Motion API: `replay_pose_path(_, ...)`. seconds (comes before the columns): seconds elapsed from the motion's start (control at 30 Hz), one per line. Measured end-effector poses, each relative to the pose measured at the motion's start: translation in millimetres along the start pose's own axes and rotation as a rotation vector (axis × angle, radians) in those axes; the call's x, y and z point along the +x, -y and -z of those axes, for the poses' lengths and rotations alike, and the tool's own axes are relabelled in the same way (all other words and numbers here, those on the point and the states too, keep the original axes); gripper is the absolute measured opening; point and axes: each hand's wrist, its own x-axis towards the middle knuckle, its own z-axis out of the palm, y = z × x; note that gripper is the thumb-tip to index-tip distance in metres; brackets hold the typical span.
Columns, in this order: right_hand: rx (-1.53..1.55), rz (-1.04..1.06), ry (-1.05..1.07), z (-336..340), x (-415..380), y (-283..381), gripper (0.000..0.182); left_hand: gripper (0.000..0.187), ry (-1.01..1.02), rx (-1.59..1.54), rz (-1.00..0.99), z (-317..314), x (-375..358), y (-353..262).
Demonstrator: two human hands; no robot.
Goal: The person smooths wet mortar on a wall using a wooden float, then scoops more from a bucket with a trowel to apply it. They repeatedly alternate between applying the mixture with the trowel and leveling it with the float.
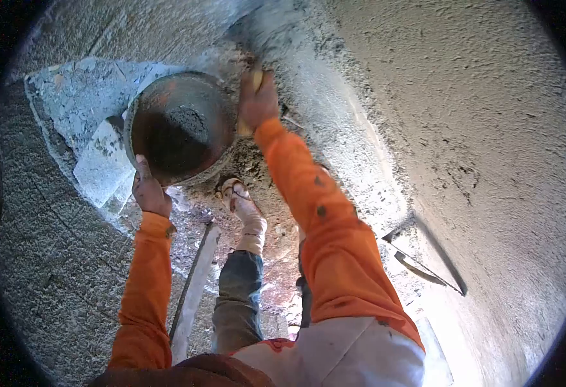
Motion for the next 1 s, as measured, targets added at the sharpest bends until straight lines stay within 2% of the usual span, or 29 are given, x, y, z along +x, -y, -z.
replay_pose_path(0.03, -0.15, 0.013, 0.021, 15.2, -31.4, 19.3, 0.041, 0.042, 0.011, 0.076, 0.02, -9.1, -9.2, -9.0)
replay_pose_path(0.1, -0.356, 0.211, 0.12, 34.1, -77.2, 17.0, 0.032, 0.043, 0.039, 0.075, 0.033, -19.7, -9.4, -5.7)
replay_pose_path(0.17, -0.541, 0.346, 0.255, 62.9, -99.2, 17.3, 0.034, 0.046, 0.07, 0.152, 0.1, -19.9, -9.4, -1.4)
replay_pose_path(0.27, -0.531, 0.274, 0.236, 94.6, -112.8, 2.8, 0.033, 0.042, 0.053, 0.105, 0.185, -14.8, -7.3, 9.4)
replay_pose_path(0.3, -0.525, 0.273, 0.24, 101.2, -104.0, 5.8, 0.033, 0.044, 0.027, 0.043, 0.149, -12.0, -6.1, 16.2)
replay_pose_path(0.37, -0.354, -0.108, 0.251, 112.4, -65.1, 14.0, 0.029, 0.045, -0.006, 0.015, 0.18, -5.1, -15.2, 23.5)
replay_pose_path(0.4, -0.353, -0.102, 0.25, 118.1, -39.0, 17.8, 0.029, 0.047, -0.028, -0.017, 0.209, -3.1, -21.4, 26.3)
replay_pose_path(0.47, -0.086, -0.627, 0.806, 123.5, 8.2, 18.3, 0.028, 0.05, 0.071, 0.189, -0.036, 24.9, -19.9, 54.5)
replay_pose_path(0.53, 0.028, -0.562, 0.93, 116.4, 34.2, 10.4, 0.024, 0.051, -0.084, 0.307, 0.019, 38.9, -16.6, 69.5)
replay_pose_path(0.57, 0.025, -0.567, 0.927, 115.4, 46.1, 9.2, 0.024, 0.051, -0.121, 0.07, 0.127, 30.1, -29.7, 52.6)
replay_pose_path(0.63, 0.29, -0.797, 0.645, 117.9, 62.1, 6.7, 0.023, 0.052, -0.122, 0.056, 0.156, 34.6, -32.1, 54.7)
replay_pose_path(0.67, 0.29, -0.808, 0.643, 123.6, 58.9, 1.5, 0.023, 0.052, -0.137, 0.045, 0.185, 41.9, -33.3, 54.2)
replay_pose_path(0.73, 0.306, -0.678, 0.398, 138.5, 49.9, -10.3, 0.023, 0.054, -0.166, 0.141, 0.205, 48.5, -31.7, 49.2)
replay_pose_path(0.77, 0.215, -0.633, 0.418, 147.1, 37.4, -18.8, 0.024, 0.053, -0.183, 0.148, 0.222, 48.5, -31.0, 47.2)
replay_pose_path(0.83, -0.05, -0.472, 0.393, 155.1, -0.9, -35.9, 0.026, 0.052, -0.198, 0.144, 0.239, 43.3, -26.7, 45.1)
replay_pose_path(0.9, -0.393, -0.077, 0.2, 162.1, -23.5, -95.7, 0.032, 0.048, -0.181, 0.104, 0.181, 39.3, -22.0, 42.7)
replay_pose_path(0.93, -0.416, -0.02, 0.108, 164.9, -31.9, -94.1, 0.034, 0.048, -0.18, 0.106, 0.185, 35.6, -19.9, 38.3)
replay_pose_path(1.0, -0.666, 0.045, 0.009, 171.0, -16.4, -80.1, 0.035, 0.046, -0.122, 0.155, 0.183, 28.3, -13.7, 21.0)
